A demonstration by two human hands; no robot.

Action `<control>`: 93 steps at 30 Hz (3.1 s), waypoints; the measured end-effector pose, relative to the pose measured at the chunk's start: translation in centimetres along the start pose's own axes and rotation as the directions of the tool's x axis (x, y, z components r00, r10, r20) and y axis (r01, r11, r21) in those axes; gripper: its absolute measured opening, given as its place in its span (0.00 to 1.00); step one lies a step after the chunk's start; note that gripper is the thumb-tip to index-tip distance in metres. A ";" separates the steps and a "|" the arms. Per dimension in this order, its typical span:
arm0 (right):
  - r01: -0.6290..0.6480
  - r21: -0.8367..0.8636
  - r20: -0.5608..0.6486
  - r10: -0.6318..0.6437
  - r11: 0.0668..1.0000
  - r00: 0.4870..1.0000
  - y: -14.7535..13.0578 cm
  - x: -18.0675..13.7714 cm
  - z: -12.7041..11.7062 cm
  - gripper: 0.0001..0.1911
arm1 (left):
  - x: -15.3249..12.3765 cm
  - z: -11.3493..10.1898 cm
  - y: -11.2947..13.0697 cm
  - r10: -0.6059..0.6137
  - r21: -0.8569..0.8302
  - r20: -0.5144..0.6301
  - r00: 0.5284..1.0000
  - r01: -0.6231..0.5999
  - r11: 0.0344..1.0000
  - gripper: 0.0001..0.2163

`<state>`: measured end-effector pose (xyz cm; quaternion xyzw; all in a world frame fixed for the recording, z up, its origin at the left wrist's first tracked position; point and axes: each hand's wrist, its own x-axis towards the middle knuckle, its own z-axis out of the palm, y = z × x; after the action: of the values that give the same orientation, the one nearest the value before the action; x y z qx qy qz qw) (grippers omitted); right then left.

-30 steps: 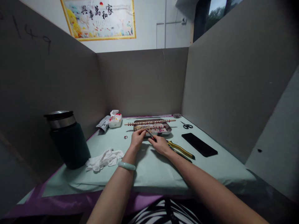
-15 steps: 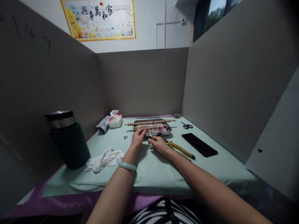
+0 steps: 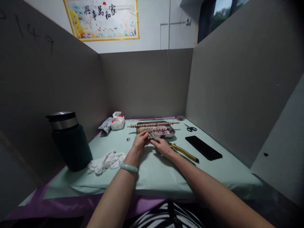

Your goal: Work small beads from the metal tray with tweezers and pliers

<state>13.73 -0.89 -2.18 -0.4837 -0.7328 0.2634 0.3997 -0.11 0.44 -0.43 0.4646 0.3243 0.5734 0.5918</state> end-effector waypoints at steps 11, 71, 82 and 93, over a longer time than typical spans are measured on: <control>0.057 -0.170 -0.042 -0.065 0.984 0.997 -0.6 -0.6 -0.1 0.17 | 0.0 0.0 0.1 0.009 -0.035 -0.030 1.000 -0.010 0.999 0.15; 0.087 -0.271 -0.105 -0.119 0.959 0.987 0.0 -0.8 0.3 0.15 | 0.1 0.0 0.4 -0.009 -0.146 0.037 0.999 0.014 0.989 0.12; 0.067 -0.320 -0.133 -0.115 0.945 0.984 0.1 -0.7 0.3 0.16 | 0.0 0.0 0.2 0.048 -0.077 -0.078 0.996 -0.053 0.996 0.16; 0.038 -0.353 -0.148 -0.096 0.935 0.984 0.6 -0.5 0.7 0.15 | 0.1 0.1 -0.3 0.106 0.014 -0.092 0.990 -0.105 0.994 0.14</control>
<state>13.57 -1.05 -3.20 -0.5413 -0.7488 0.0750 0.3752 0.11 0.58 -0.60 0.4567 0.3290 0.6232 0.5430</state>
